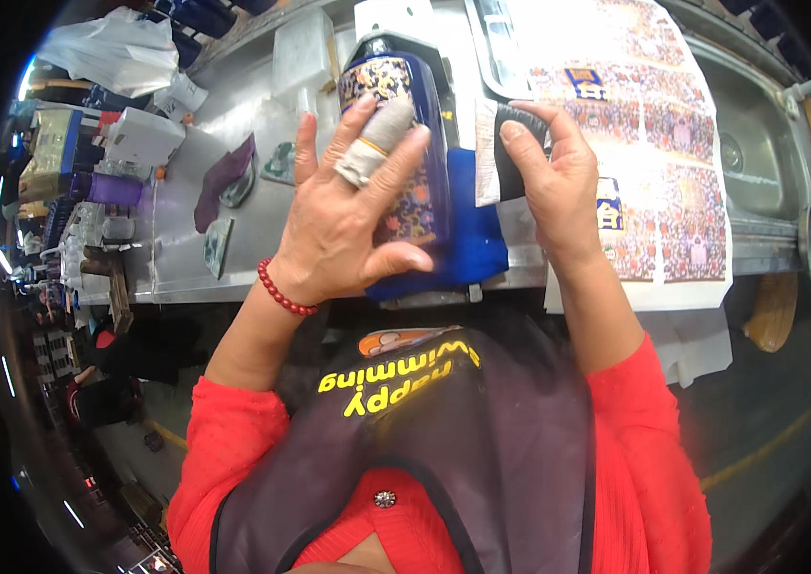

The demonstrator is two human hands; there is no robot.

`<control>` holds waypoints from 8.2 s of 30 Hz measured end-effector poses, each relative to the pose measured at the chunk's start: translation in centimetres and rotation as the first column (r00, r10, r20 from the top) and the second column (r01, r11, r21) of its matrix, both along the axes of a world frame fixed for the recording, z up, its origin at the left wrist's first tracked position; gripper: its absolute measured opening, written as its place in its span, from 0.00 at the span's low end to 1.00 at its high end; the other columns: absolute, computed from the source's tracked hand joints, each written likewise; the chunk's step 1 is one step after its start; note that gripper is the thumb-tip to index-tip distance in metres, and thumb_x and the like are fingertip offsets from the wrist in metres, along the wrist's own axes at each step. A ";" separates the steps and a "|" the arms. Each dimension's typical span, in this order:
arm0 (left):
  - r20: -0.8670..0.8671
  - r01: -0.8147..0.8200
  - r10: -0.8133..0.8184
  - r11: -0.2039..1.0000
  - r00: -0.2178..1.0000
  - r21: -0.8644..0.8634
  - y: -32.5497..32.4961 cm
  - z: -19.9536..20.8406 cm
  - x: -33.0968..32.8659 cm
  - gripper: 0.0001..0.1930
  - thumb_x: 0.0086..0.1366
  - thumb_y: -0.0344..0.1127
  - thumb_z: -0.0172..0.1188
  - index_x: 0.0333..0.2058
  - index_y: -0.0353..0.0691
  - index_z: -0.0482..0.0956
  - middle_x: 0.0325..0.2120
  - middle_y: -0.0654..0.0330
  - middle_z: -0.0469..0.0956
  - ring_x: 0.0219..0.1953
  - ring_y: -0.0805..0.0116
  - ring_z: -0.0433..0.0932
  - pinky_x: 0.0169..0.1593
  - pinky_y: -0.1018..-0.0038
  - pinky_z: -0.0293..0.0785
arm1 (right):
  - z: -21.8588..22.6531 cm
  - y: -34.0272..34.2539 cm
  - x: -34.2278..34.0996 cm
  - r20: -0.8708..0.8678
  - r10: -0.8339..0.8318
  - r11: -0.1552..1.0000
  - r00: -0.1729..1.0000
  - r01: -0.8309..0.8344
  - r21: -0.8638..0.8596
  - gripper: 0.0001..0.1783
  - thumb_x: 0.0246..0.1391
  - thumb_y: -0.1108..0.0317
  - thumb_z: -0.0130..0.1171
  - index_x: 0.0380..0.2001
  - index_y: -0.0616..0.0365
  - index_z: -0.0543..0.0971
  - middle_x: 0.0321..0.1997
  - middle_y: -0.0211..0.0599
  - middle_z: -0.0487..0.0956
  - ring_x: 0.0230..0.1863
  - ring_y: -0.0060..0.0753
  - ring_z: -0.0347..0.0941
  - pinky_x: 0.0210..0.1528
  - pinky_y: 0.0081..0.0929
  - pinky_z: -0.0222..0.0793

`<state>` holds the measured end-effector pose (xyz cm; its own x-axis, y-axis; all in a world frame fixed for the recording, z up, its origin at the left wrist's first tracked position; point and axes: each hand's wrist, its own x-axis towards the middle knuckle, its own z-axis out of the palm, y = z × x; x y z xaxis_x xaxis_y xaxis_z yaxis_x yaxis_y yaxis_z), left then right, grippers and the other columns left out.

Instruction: The person applies a decorative sticker to a dark blue bottle, smooths it with a squeegee, and trims the edges. They then retrieve another bottle, prepare a new sticker, and apply it to the second bottle, smoothing and trimming as before.

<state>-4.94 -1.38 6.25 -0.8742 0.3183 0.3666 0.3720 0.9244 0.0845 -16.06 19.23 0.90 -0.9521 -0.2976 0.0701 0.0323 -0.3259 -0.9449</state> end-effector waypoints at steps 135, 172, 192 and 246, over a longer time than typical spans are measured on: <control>-0.131 -0.416 0.479 0.845 0.868 0.337 0.2 -5.8 4.6 0.43 0.51 0.59 0.72 0.61 0.38 0.74 0.55 0.45 0.76 0.70 0.43 0.57 0.70 0.34 0.27 | 8.2 -5.1 -6.2 -0.880 0.474 0.826 0.023 0.336 0.454 0.15 0.46 0.75 0.68 0.39 0.47 0.84 0.27 0.27 0.72 0.31 0.30 0.71 0.43 0.38 0.63; 0.037 -0.426 0.447 0.820 0.894 0.384 0.8 -5.9 4.4 0.43 0.52 0.61 0.71 0.59 0.36 0.75 0.42 0.48 0.81 0.72 0.43 0.53 0.69 0.32 0.28 | 9.1 -7.0 -7.4 -0.795 0.583 0.692 0.168 0.410 0.594 0.11 0.51 0.70 0.71 0.39 0.54 0.84 0.29 0.33 0.77 0.30 0.34 0.74 0.33 0.30 0.68; -0.012 -0.322 0.367 0.832 0.930 0.453 0.3 -8.4 3.7 0.48 0.57 0.73 0.61 0.64 0.40 0.72 0.49 0.48 0.80 0.70 0.39 0.51 0.68 0.34 0.32 | 4.3 0.7 -1.7 -0.671 0.481 0.819 0.564 -0.017 0.573 0.18 0.44 0.86 0.70 0.40 0.58 0.83 0.30 0.34 0.75 0.36 0.31 0.73 0.34 0.28 0.70; 0.065 -0.349 0.350 0.862 0.934 0.366 0.4 -6.3 4.2 0.47 0.59 0.68 0.62 0.63 0.31 0.71 0.62 0.43 0.69 0.71 0.36 0.49 0.71 0.40 0.36 | 9.1 -2.8 -3.2 -0.605 0.796 0.598 0.039 -0.212 0.773 0.09 0.52 0.69 0.69 0.38 0.50 0.83 0.29 0.32 0.76 0.29 0.33 0.72 0.37 0.33 0.69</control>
